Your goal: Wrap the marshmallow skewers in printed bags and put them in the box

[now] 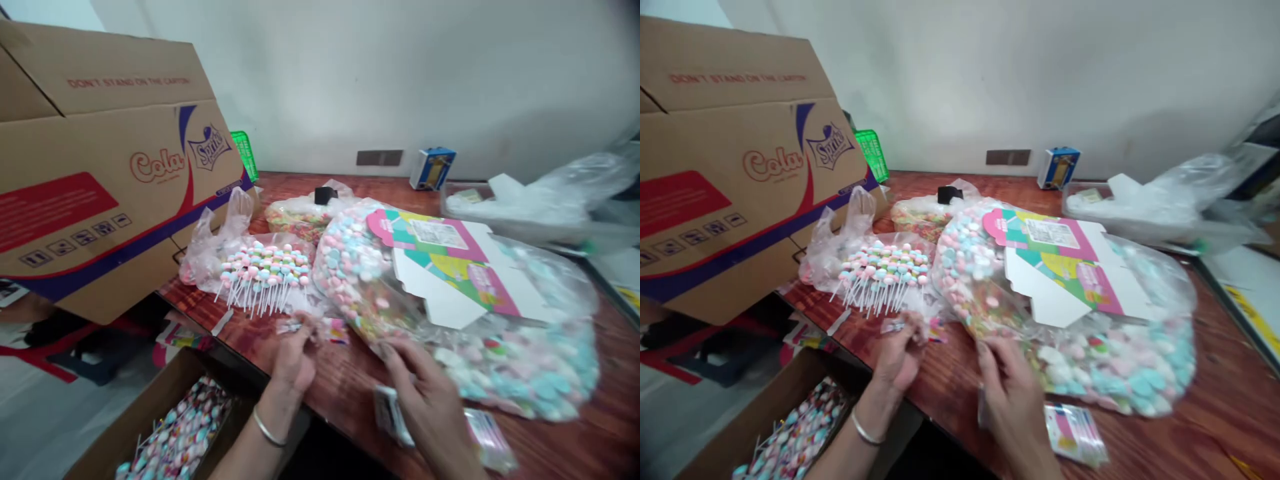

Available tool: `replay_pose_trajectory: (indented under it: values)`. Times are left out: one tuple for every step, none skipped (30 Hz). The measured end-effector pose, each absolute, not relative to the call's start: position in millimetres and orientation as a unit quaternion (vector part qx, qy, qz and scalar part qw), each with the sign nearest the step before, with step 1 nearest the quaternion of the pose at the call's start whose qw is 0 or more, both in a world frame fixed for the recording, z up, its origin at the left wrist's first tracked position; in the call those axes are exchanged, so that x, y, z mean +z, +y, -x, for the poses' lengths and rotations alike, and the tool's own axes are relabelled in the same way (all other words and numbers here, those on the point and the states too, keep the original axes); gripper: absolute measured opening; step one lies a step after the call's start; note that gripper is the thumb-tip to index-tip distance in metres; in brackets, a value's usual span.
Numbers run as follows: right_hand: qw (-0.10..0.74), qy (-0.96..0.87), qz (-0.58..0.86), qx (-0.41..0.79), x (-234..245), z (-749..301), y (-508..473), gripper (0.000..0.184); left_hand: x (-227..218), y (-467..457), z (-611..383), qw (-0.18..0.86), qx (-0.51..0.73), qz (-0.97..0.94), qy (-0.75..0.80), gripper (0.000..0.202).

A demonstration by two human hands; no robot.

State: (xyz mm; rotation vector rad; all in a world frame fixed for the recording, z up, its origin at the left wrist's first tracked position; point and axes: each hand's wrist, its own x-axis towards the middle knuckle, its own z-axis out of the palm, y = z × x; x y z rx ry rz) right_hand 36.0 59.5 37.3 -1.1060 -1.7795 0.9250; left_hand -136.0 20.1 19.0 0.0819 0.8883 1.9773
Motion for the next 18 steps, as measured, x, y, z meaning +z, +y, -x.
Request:
replay_pose_trajectory:
  values:
    - [0.386, -0.714, 0.411, 0.415, 38.1, -7.5, 69.8, 0.022, 19.9, 13.6, 155.3, 0.443, 0.825, -0.026, 0.349, 0.038]
    - [0.356, -0.712, 0.39, 0.463, 37.4, 22.6, 79.4, 0.02, 20.0, 7.1, 171.9, 0.422, 0.842, -0.02, 0.335, 0.036]
    - [0.316, -0.701, 0.384, 0.511, 34.9, 53.4, 88.1, 0.016, 19.2, 1.1, 185.5, 0.407, 0.855, -0.014, 0.323, 0.033]
    - [0.299, -0.697, 0.381, 0.528, 30.7, 83.8, 95.7, 0.013, 18.0, -4.1, 196.0, 0.395, 0.862, -0.005, 0.317, 0.03]
    - [0.289, -0.692, 0.387, 0.536, 25.2, 112.6, 101.9, 0.011, 16.5, -8.1, 203.8, 0.386, 0.868, 0.007, 0.313, 0.027]
    - [0.28, -0.682, 0.401, 0.543, 18.8, 138.8, 106.9, 0.012, 14.9, -11.0, 209.1, 0.381, 0.871, 0.02, 0.311, 0.025]
    - [0.27, -0.672, 0.412, 0.553, 12.3, 161.5, 110.6, 0.016, 13.7, -12.7, 212.3, 0.377, 0.873, 0.033, 0.308, 0.023]
    - [0.261, -0.662, 0.42, 0.563, 6.3, 179.8, 113.2, 0.019, 12.7, -13.3, 213.8, 0.376, 0.874, 0.048, 0.306, 0.02]
    - [0.255, -0.653, 0.427, 0.572, 1.6, 192.8, 114.8, 0.023, 12.2, -13.1, 214.0, 0.377, 0.873, 0.063, 0.304, 0.018]
    - [0.253, -0.645, 0.43, 0.579, -1.2, 200.1, 115.6, 0.025, 12.0, -12.2, 213.3, 0.381, 0.87, 0.08, 0.302, 0.016]
    - [0.256, -0.639, 0.432, 0.583, -1.7, 201.1, 116.0, 0.027, 12.1, -10.7, 211.9, 0.389, 0.867, 0.096, 0.298, 0.014]
    - [0.264, -0.634, 0.433, 0.583, 0.4, 195.8, 116.2, 0.028, 12.3, -9.0, 209.9, 0.401, 0.862, 0.109, 0.291, 0.014]
    - [0.276, -0.633, 0.433, 0.58, 4.8, 184.1, 116.1, 0.03, 12.3, -6.9, 207.4, 0.417, 0.856, 0.12, 0.281, 0.014]
    - [0.291, -0.634, 0.431, 0.572, 11.3, 166.3, 115.8, 0.031, 12.2, -4.7, 204.3, 0.434, 0.85, 0.128, 0.271, 0.014]
    - [0.306, -0.639, 0.43, 0.56, 19.4, 143.1, 114.9, 0.031, 11.7, -2.3, 200.4, 0.451, 0.843, 0.133, 0.261, 0.015]
    - [0.322, -0.647, 0.428, 0.543, 28.2, 115.2, 113.1, 0.032, 11.0, 0.1, 195.6, 0.468, 0.835, 0.137, 0.254, 0.014]
    - [0.338, -0.656, 0.428, 0.522, 37.1, 83.8, 109.7, 0.031, 10.1, 2.7, 189.8, 0.484, 0.827, 0.14, 0.248, 0.013]
    - [0.354, -0.668, 0.431, 0.493, 45.3, 50.1, 104.5, 0.029, 9.0, 5.4, 182.8, 0.5, 0.819, 0.141, 0.244, 0.013]
